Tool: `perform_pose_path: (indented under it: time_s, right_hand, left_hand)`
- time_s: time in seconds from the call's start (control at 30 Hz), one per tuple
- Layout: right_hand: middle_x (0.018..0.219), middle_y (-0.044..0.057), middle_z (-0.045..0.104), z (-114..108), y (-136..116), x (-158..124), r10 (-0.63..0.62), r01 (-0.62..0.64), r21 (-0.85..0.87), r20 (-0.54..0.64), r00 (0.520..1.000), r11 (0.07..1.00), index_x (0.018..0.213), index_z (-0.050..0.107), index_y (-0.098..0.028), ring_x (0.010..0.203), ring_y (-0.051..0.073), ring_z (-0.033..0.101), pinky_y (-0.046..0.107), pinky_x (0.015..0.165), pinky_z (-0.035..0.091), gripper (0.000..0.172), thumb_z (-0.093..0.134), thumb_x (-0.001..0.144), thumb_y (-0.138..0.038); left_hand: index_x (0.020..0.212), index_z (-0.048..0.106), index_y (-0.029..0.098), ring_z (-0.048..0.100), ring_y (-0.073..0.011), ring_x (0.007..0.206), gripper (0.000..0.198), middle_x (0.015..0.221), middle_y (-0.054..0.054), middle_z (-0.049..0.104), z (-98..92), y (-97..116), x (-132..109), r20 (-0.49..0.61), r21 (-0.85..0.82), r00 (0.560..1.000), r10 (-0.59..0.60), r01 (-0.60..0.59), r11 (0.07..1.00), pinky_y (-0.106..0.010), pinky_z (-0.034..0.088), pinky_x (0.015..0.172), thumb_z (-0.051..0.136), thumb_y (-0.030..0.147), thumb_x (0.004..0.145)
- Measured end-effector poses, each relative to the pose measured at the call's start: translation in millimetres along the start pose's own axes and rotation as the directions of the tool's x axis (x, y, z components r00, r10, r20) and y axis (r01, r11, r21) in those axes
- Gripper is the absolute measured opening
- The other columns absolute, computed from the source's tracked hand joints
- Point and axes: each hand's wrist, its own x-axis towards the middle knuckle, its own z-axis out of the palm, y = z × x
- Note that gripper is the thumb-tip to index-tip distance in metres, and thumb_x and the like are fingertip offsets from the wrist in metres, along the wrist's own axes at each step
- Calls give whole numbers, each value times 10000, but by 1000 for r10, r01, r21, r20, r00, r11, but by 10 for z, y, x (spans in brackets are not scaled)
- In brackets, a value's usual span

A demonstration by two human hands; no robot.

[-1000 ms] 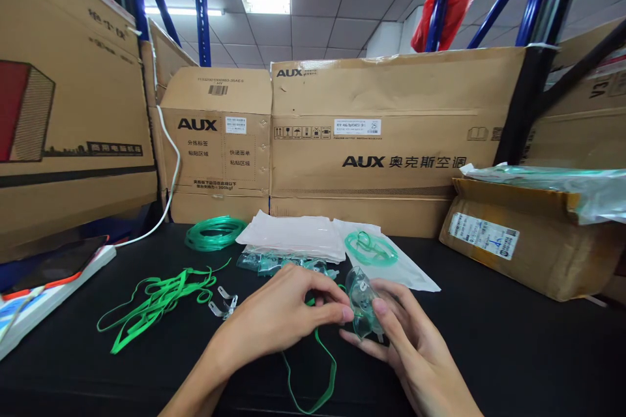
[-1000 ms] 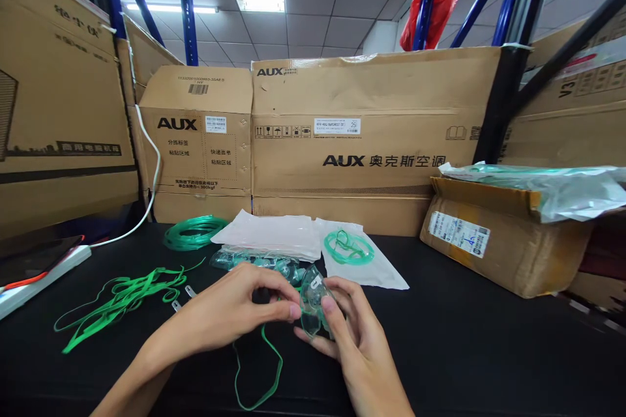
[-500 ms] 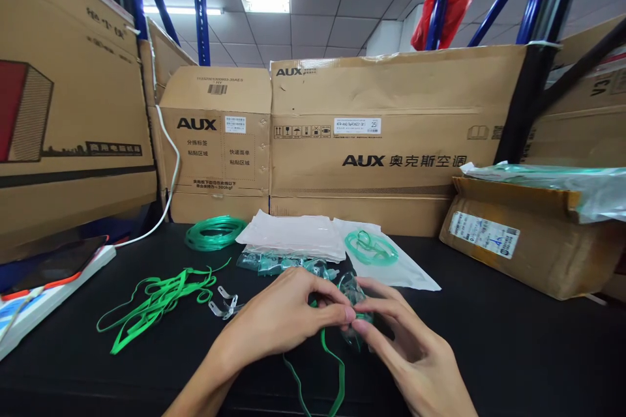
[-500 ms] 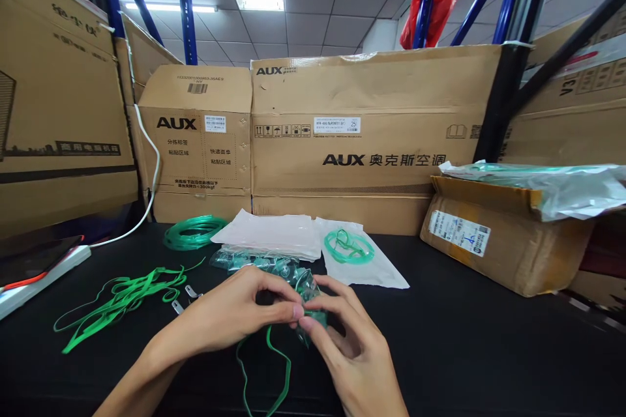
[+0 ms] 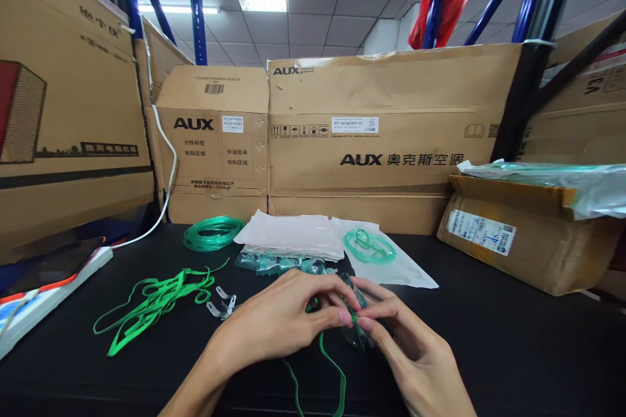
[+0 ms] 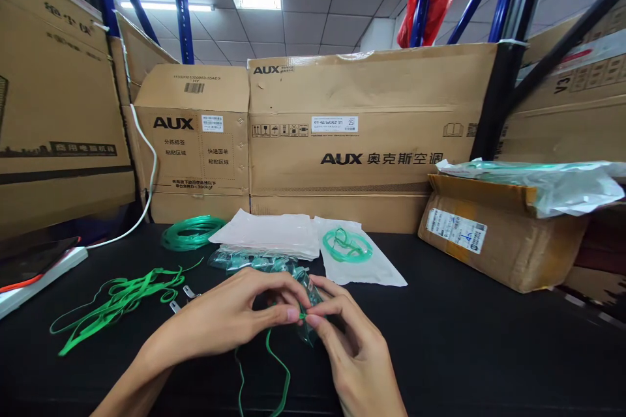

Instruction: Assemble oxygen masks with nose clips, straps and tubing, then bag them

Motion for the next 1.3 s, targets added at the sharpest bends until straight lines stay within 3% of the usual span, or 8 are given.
perform_pose_path:
  time_s: [0.13,0.37,0.7,1.07,1.17,1.3]
  right_hand:
    - [1371,51,719,21,-17,-22,18,-18,20,-7,1000,1000,833,736,-284,1347,266,616,310,1119,486,165,717,943,-405]
    - [1402,93,709,24,-27,-41,36,-36,41,-2,999,999,864,669,-263,1346,290,620,371,1119,501,228,676,966,-466]
    - [1339,85,748,27,-45,-43,32,-29,35,-86,996,999,880,647,-270,1318,301,647,422,1136,502,244,664,968,-497]
    - [1273,62,768,-151,-69,86,95,-33,229,-264,960,973,898,635,-272,1237,316,700,482,1064,574,260,737,915,-511]
    - [1298,80,751,-147,-69,88,98,-45,228,-225,969,973,908,634,-261,1210,321,715,481,1053,586,270,727,923,-514]
    - [1330,91,738,-78,-48,52,93,-79,170,-75,993,982,1004,599,-284,1157,293,743,447,1001,616,278,721,925,-521]
  left_hand:
    - [1046,737,333,640,-168,996,179,1046,94,771,20,37,-25,-68,113,998,-18,25,993,-286,409,913,562,364,1061]
    - [1025,763,313,634,-189,1009,236,1033,70,781,42,79,-31,-86,147,996,-31,44,988,-286,413,897,555,421,1052]
    - [956,795,278,648,-191,910,263,918,37,773,27,69,-12,-103,184,995,9,10,983,-300,410,865,601,441,1029]
    - [956,800,313,636,-178,912,240,900,63,763,-74,53,-54,-156,184,987,-32,61,981,-287,396,848,617,457,1014]
    - [956,800,322,632,-187,926,229,901,67,765,-65,54,-51,-164,181,985,-45,75,981,-290,395,833,625,461,1006]
    - [961,808,315,650,-193,942,228,928,65,788,-35,84,-36,-156,151,987,-32,56,987,-299,403,845,626,443,1009]
